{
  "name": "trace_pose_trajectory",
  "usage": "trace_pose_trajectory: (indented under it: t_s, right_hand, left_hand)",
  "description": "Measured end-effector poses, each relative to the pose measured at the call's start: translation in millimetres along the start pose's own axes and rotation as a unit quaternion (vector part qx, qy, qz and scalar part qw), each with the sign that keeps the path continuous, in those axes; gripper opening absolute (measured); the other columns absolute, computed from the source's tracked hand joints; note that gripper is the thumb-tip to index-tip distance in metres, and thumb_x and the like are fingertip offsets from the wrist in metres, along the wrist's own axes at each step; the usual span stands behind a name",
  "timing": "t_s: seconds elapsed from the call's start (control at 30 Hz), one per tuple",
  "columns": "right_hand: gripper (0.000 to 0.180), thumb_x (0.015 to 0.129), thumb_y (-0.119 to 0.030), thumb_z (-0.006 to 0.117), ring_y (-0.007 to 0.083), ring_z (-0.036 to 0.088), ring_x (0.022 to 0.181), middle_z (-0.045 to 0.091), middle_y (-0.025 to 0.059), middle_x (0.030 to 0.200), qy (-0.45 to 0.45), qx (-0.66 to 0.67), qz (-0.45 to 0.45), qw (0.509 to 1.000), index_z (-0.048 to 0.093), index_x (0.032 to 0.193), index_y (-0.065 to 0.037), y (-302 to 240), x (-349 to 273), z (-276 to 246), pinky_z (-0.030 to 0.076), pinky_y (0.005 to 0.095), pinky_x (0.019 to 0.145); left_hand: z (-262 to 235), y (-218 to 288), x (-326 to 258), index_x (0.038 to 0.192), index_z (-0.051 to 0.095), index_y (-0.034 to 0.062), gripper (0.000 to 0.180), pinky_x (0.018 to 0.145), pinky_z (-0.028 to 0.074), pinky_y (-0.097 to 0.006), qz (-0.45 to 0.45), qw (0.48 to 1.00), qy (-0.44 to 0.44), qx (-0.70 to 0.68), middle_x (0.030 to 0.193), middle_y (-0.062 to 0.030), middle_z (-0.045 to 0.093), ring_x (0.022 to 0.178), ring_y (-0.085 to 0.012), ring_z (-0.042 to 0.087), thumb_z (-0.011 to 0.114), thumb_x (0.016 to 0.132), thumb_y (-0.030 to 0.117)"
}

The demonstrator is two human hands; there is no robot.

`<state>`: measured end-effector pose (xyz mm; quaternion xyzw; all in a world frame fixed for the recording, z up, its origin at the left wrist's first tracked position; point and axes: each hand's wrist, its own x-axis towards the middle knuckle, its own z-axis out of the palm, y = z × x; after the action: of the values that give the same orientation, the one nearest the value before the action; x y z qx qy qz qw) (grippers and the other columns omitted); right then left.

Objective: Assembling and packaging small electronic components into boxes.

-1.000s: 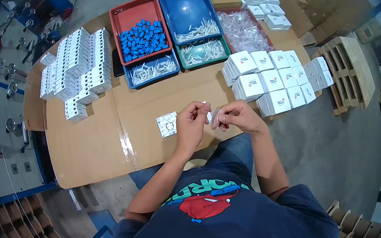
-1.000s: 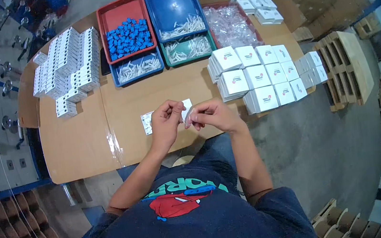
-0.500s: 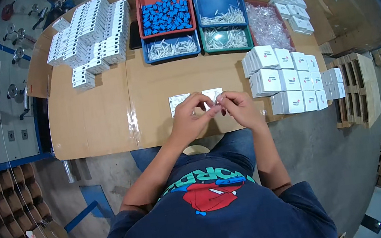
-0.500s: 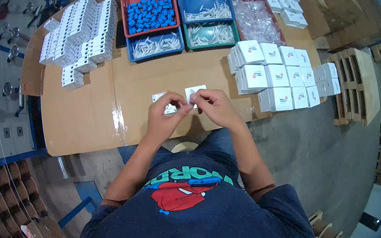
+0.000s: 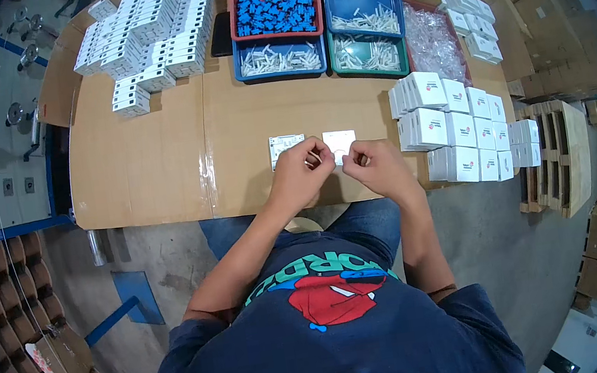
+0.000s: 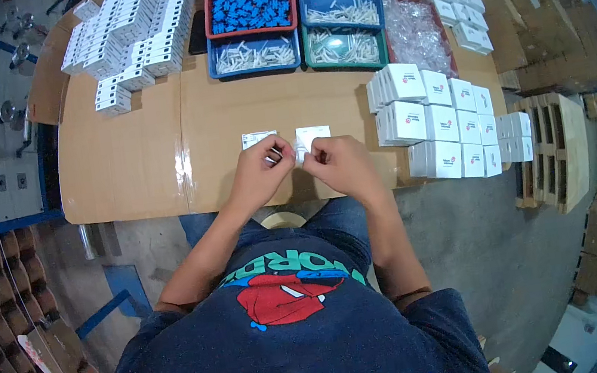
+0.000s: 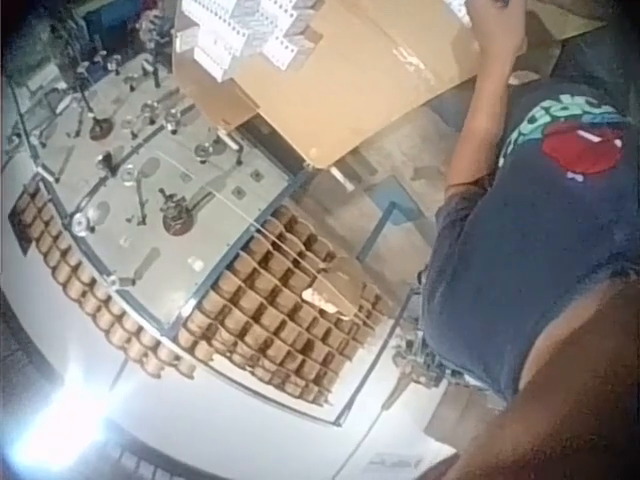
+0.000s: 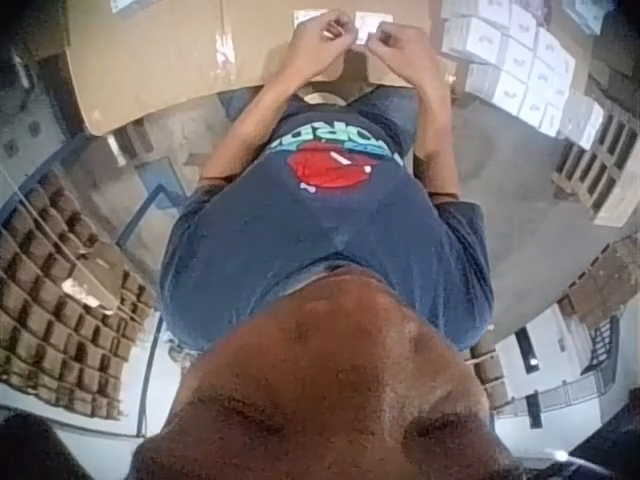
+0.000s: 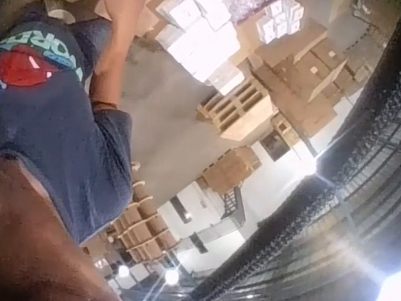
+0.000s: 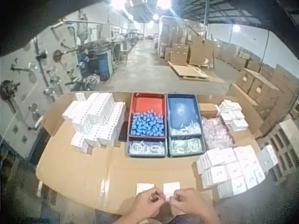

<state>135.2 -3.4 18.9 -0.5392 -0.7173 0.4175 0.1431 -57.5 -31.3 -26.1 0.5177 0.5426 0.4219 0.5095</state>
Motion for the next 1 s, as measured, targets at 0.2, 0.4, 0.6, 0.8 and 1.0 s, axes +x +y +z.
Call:
trace_pose_trajectory:
  t_s: [0.2,0.4,0.6,0.8,1.0]
  right_hand:
    - [0.008,0.086,-0.008,0.071,0.0205,0.063,0.063,0.068,0.0076,0.083,0.072,-0.002,-0.056,0.996,0.067,0.089,-0.001,-9,3,5,0.047,0.0303,0.057]
    - [0.016,0.088,-0.011,0.07,0.0274,0.069,0.071,0.068,0.007,0.096,0.075,-0.058,-0.183,0.979,0.072,0.103,-0.008,-5,-2,8,0.054,0.0387,0.067]
    - [0.016,0.089,-0.009,0.071,0.0215,0.069,0.077,0.066,0.0052,0.1,-0.028,-0.102,-0.121,0.987,0.075,0.103,-0.006,-25,-6,2,0.054,0.0353,0.068]
    - [0.014,0.085,-0.006,0.078,0.0166,0.062,0.072,0.065,0.0053,0.098,0.033,0.069,-0.174,0.982,0.075,0.098,-0.001,-2,2,16,0.049,0.0304,0.064]
    - [0.017,0.086,-0.006,0.078,0.0124,0.059,0.067,0.068,0.003,0.084,-0.028,0.198,-0.02,0.98,0.077,0.102,-0.002,-17,-2,16,0.044,0.0295,0.058]
  left_hand:
    - [-3,3,1,0.088,0.065,0.0004,0.016,0.056,0.047,-0.03,-0.025,0.999,-0.001,0.034,0.067,-0.0083,0.066,0.059,-0.0148,0.063,0.068,0.086,0.016]
    - [-5,6,5,0.082,0.061,0.0,0.017,0.061,0.047,-0.031,-0.023,0.998,-0.005,0.063,0.076,-0.0091,0.065,0.067,-0.0177,0.062,0.067,0.084,0.016]
    - [-4,-13,8,0.091,0.052,0.0033,0.009,0.068,0.046,-0.028,0.157,0.987,0.0,0.034,0.093,-0.0059,0.057,0.082,-0.0128,0.056,0.056,0.096,0.009]
    - [2,-11,-2,0.103,0.05,0.0034,0.027,0.067,0.047,-0.032,-0.06,0.982,-0.073,-0.164,0.084,-0.0077,0.059,0.073,-0.015,0.058,0.042,0.111,0.028]
    - [0,-15,-2,0.096,0.059,0.0013,0.056,0.064,0.046,-0.03,-0.095,0.98,-0.081,-0.153,0.077,-0.0057,0.059,0.068,-0.013,0.054,0.035,0.111,0.05]
